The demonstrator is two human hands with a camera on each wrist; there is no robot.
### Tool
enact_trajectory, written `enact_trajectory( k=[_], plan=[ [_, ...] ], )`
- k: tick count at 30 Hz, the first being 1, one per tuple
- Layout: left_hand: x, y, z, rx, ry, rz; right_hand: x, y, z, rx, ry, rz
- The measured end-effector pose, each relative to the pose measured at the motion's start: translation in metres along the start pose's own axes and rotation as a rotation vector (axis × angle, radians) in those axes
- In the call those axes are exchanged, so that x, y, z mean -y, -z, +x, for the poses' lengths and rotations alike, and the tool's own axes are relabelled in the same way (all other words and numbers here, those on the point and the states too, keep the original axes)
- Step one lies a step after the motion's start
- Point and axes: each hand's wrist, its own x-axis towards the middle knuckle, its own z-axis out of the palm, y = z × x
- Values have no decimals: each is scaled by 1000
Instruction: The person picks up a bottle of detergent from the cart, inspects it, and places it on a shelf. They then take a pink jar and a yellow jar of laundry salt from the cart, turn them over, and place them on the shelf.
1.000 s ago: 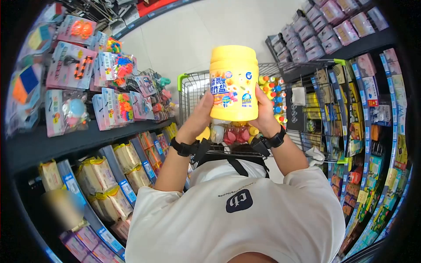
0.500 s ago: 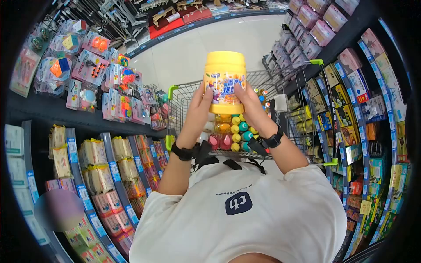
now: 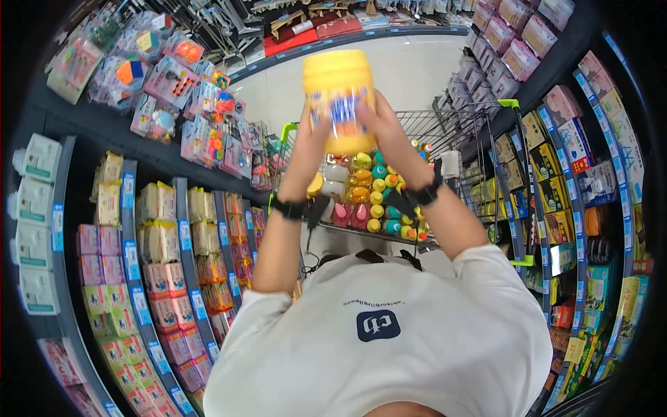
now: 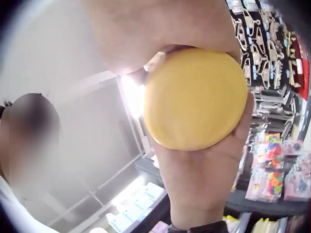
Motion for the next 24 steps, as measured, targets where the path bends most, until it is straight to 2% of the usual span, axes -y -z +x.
enact_trajectory(
  k=[1,2,4,6,8,9,10,12,13,14,15,16,17,18,19,20,22,23,24],
  plan=[
    [-4,5,11,-15,79,-17,-10,2,4,-27,-160,80],
    [-3,9,4,-5,47,-4,-17,2,18,-49,-289,153],
    [5,17,-1,-127,-209,317,-35,-13,13,-127,47,16],
    [-10,11,-11,-144,-235,323,-22,-25,10,-133,-60,141],
    [-18,17,-16,-62,-11,147,-15,-35,4,-111,-149,190],
    [-17,25,-15,-55,25,115,-10,-37,14,-68,-180,226],
    [-12,31,-14,-53,14,115,-8,-40,18,-62,-173,220],
    [-1,35,-21,-129,-85,-168,-8,-47,13,-86,-215,296],
    [-2,35,-26,-176,-154,-69,-11,-50,13,-84,-217,291],
    [-1,40,-30,-176,-160,-74,-14,-51,15,-101,-239,415],
    [1,48,-36,-222,-217,159,-17,-53,15,-120,-260,541],
    [4,55,-39,-266,-270,393,-19,-56,14,-121,-259,539],
    [8,60,-36,-264,-272,391,-21,-59,12,-91,-330,675],
    [8,63,-32,-147,-103,3,-23,-63,11,-58,-403,809],
    [9,66,-30,-30,65,-385,-32,-67,12,-105,-383,791],
    [9,69,-32,-36,61,-388,-42,-65,13,-100,-389,788],
    [-5,66,-36,41,101,-711,-63,-51,21,-225,-248,-84],
    [-9,64,-36,36,95,-713,-73,-39,27,-192,30,-601],
    [-11,62,-36,-86,6,-455,-60,-49,27,-190,29,-601]
  ],
)
